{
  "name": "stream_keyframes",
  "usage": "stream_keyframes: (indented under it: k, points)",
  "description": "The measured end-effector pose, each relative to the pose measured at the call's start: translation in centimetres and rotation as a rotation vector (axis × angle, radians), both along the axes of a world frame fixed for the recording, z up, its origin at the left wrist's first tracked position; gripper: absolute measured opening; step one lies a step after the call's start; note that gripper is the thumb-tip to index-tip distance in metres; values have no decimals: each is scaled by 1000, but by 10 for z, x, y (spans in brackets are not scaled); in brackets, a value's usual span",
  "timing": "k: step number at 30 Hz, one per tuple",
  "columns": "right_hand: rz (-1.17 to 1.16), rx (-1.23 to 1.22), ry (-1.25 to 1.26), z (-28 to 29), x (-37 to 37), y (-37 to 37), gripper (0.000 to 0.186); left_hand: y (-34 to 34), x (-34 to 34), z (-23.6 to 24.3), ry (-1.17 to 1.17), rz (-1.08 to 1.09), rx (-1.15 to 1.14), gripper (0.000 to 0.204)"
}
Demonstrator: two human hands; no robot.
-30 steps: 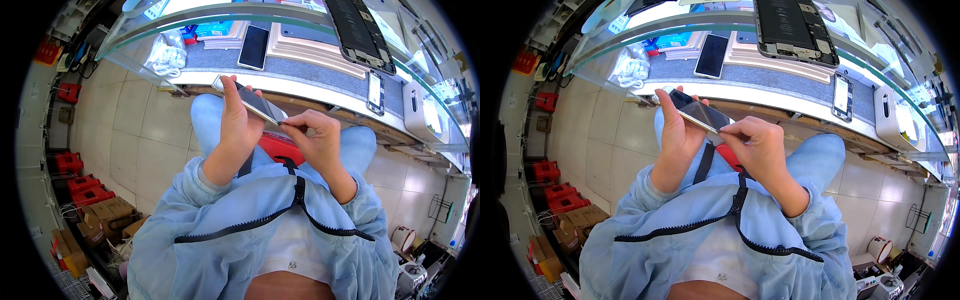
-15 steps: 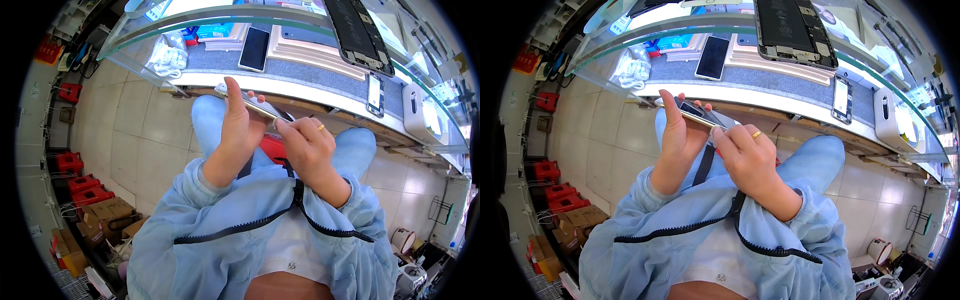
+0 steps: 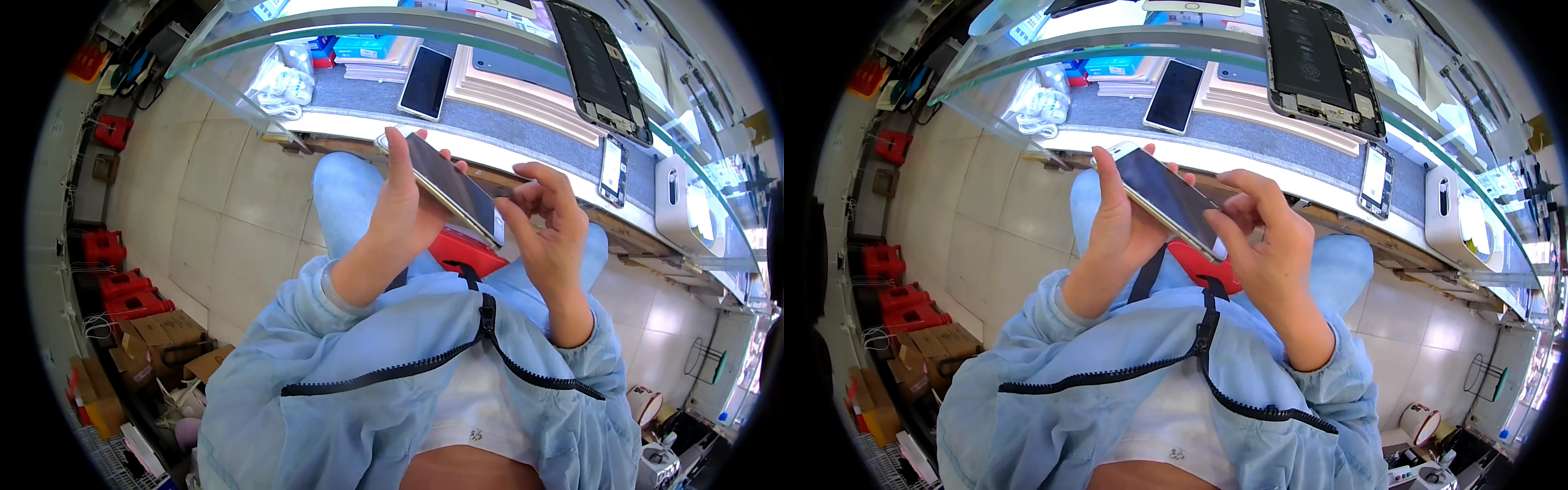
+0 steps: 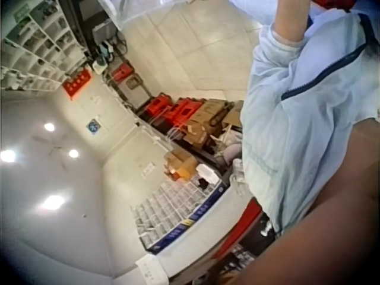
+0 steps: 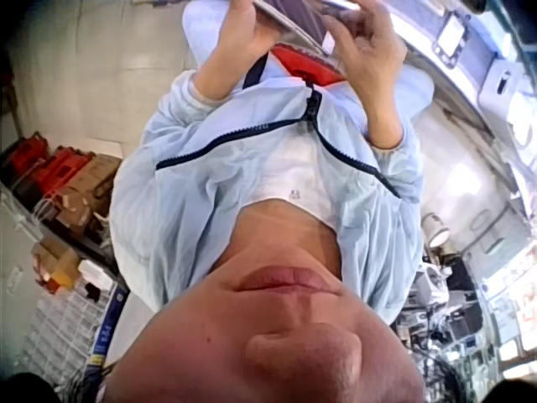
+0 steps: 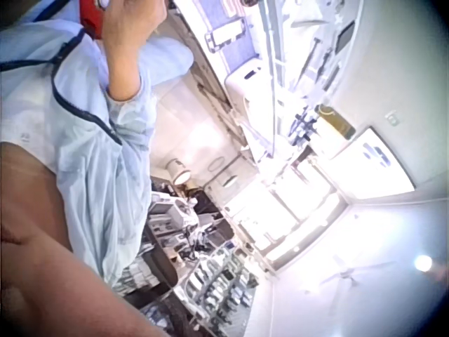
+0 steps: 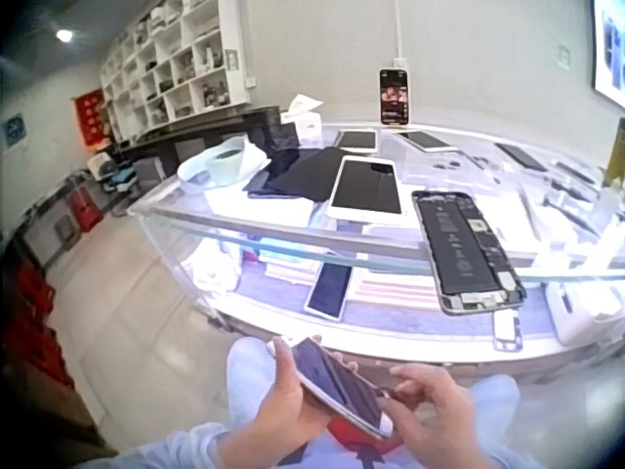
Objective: The person uses a prying tool to open a white smartphone and then uses a screwdriver to remove screws and a camera module from the internal chassis. The removed camera is briefly inspected before the clip ends.
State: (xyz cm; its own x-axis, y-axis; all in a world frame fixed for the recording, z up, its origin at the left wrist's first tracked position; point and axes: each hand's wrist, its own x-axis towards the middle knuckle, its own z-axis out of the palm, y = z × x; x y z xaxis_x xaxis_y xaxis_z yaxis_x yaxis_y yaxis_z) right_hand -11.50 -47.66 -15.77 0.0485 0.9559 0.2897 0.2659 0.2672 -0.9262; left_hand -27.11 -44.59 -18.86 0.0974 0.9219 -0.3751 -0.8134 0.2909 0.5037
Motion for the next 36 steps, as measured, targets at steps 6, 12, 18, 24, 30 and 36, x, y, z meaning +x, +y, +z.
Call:
stream_keyframes:
  k: [6,12,18,24,30,36]
  points:
    - [169,203,-268,-1,24,-10,30,6,-9,4,-166,-203,-102,89]
    - [325,222,-344,7,23,-9,61,9,-8,3,-244,-252,-108,86]
    - [411,267,-366,14,30,-5,63,8,-6,3,-245,-292,-94,86]
    - [473,271,-390,11,30,-6,58,2,-6,9,-185,-267,-151,86]
    - [513,375,-457,13,20,-13,51,-8,-11,15,-181,-216,-210,80]
    - [458,707,-534,41,7,-8,47,-28,-33,48,-212,-157,-40,71]
